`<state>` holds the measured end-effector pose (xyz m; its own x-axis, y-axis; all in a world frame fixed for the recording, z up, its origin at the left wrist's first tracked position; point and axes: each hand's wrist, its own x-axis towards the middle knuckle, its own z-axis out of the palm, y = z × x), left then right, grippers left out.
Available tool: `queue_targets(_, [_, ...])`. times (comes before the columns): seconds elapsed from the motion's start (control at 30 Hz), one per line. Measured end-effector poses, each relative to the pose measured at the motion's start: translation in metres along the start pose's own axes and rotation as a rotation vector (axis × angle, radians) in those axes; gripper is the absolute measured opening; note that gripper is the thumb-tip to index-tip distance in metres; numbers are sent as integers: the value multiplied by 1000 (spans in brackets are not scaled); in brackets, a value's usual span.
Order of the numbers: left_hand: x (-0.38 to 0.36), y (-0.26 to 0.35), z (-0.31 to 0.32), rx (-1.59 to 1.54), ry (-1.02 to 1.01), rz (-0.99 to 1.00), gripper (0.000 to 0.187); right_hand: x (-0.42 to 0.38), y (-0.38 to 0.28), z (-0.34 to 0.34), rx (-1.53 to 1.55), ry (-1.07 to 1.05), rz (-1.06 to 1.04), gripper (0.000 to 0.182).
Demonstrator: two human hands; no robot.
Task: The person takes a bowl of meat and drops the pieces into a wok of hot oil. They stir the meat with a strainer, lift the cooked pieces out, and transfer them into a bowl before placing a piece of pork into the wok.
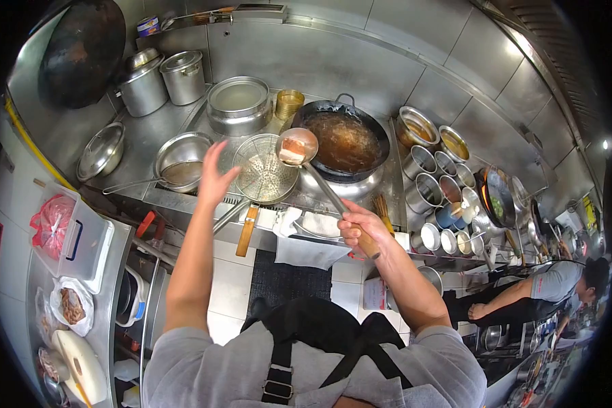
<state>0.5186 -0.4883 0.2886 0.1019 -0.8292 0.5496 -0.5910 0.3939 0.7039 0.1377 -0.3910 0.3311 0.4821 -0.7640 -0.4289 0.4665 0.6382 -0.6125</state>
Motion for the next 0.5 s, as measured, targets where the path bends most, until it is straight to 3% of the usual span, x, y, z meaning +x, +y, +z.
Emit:
queue_targets(0.03, [-18,-19,-23,-100,-5,-22,70,-1,-2,4,-2,7,-32,62])
queue_targets(0.07, [-43,-20,-45,-321,4,-307,67,2,-7,4,-8,14,-35,62])
queue_targets(0.1, [-66,-28,-68,-388,10,-390,64,6,-13,1,-30,15,-65,62])
queue_targets(0.13, [-92,-54,-88,-307,27,-277,63,10,-17,0,-51,15,-92,61])
queue_targets(0.17, [-124,-72,-102,-411,68,-489,61,15,-21,3,-103,88,-136,61])
queue_targets(0.2, [-154,-86,-116,-326,75,-536,62,27,-27,-2,-118,88,-140,62])
queue_targets(0.23, [-194,-123,-122,-302,109,-524,59,38,-30,-1,-181,140,-155,64])
queue_targets(0.27, [-225,-124,-130,-391,143,-649,57,50,-33,1,-243,193,-172,66])
queue_targets(0.33, [-290,-149,-134,-302,136,-696,53,76,-36,0,-373,292,-180,68])
queue_targets(0.4, [-337,-164,-126,-268,142,-970,47,100,-39,-11,-508,391,-188,71])
queue_targets(0.5, [-406,-211,-115,-265,-73,-1149,47,121,-53,-46,-476,358,-149,79])
